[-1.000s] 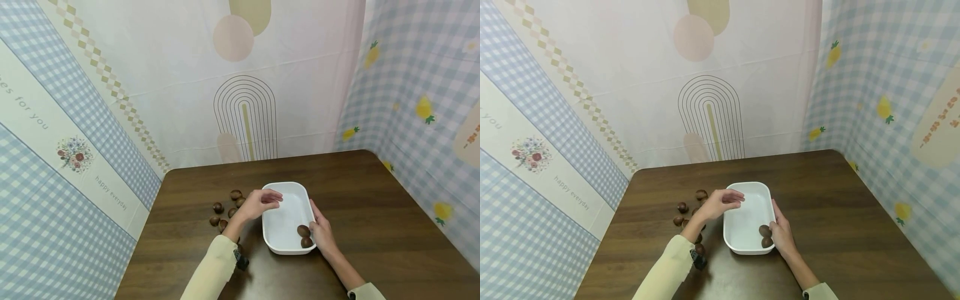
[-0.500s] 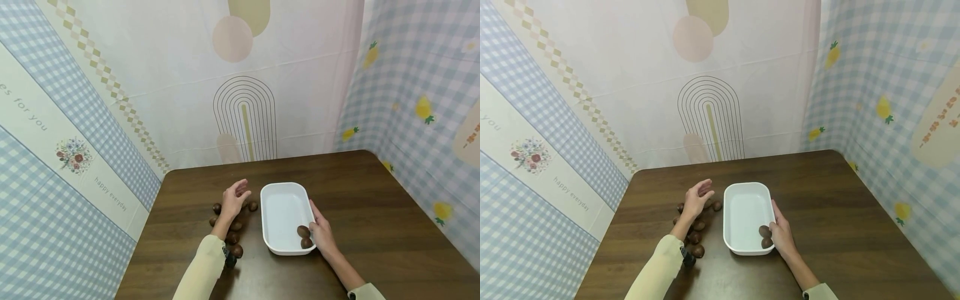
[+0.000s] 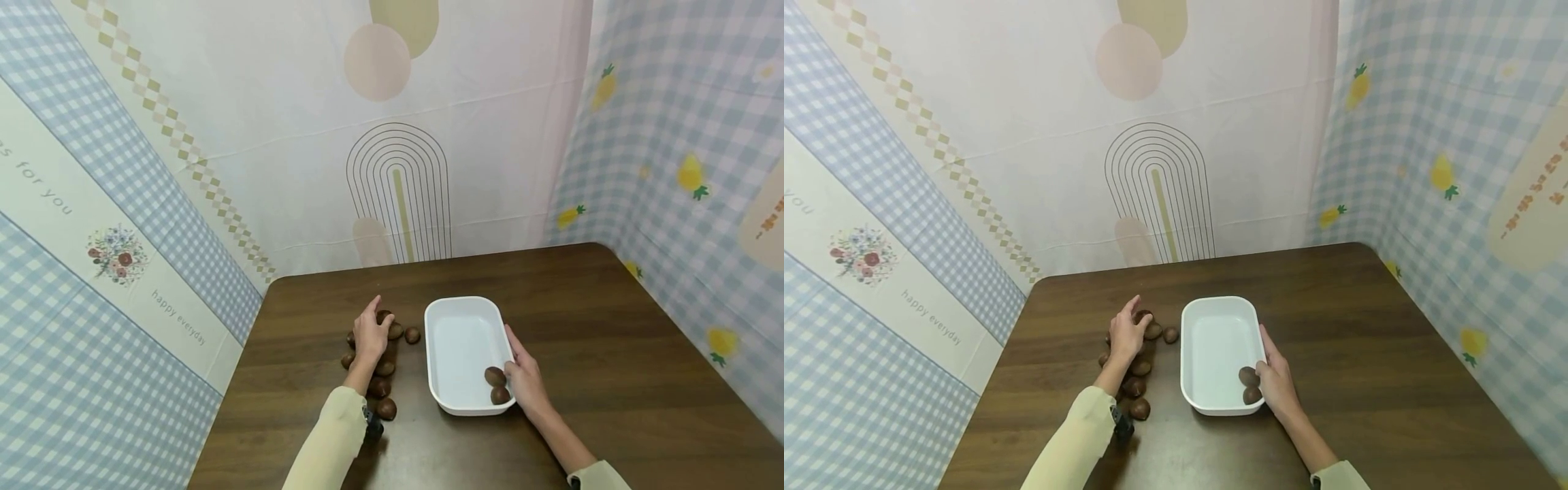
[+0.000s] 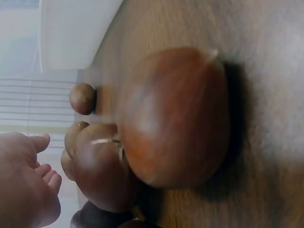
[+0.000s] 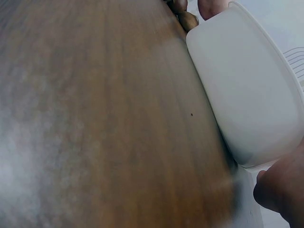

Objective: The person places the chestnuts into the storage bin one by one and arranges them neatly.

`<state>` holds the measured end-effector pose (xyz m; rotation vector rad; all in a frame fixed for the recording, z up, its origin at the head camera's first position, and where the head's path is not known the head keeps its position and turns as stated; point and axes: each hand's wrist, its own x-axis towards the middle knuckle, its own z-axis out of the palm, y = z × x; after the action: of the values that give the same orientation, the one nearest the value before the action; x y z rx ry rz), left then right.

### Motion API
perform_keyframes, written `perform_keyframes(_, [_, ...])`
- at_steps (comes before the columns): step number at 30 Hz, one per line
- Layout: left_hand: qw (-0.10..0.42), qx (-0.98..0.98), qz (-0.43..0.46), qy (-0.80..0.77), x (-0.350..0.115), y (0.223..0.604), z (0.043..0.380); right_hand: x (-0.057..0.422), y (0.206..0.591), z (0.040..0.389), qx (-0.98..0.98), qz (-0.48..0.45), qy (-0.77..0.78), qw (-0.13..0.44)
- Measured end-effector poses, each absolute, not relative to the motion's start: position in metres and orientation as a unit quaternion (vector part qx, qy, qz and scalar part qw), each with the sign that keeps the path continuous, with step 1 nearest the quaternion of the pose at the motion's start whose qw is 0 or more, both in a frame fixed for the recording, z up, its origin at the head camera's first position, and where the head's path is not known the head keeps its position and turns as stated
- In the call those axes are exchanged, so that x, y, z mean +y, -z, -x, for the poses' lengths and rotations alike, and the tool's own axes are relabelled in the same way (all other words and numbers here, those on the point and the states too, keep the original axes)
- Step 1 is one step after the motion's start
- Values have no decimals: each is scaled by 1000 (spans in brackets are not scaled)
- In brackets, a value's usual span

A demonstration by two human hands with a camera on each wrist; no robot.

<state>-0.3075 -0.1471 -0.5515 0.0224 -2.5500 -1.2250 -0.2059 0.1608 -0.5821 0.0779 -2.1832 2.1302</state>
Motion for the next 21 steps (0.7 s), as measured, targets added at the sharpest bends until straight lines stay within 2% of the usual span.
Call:
perform_keyframes(7, [152, -903, -32, 401, -154, 558, 314, 160, 583, 206, -713, -31, -699, 46])
perform_keyframes(21, [103, -920, -35, 375, -158, 560, 322, 160, 582, 206, -715, -24, -697, 45])
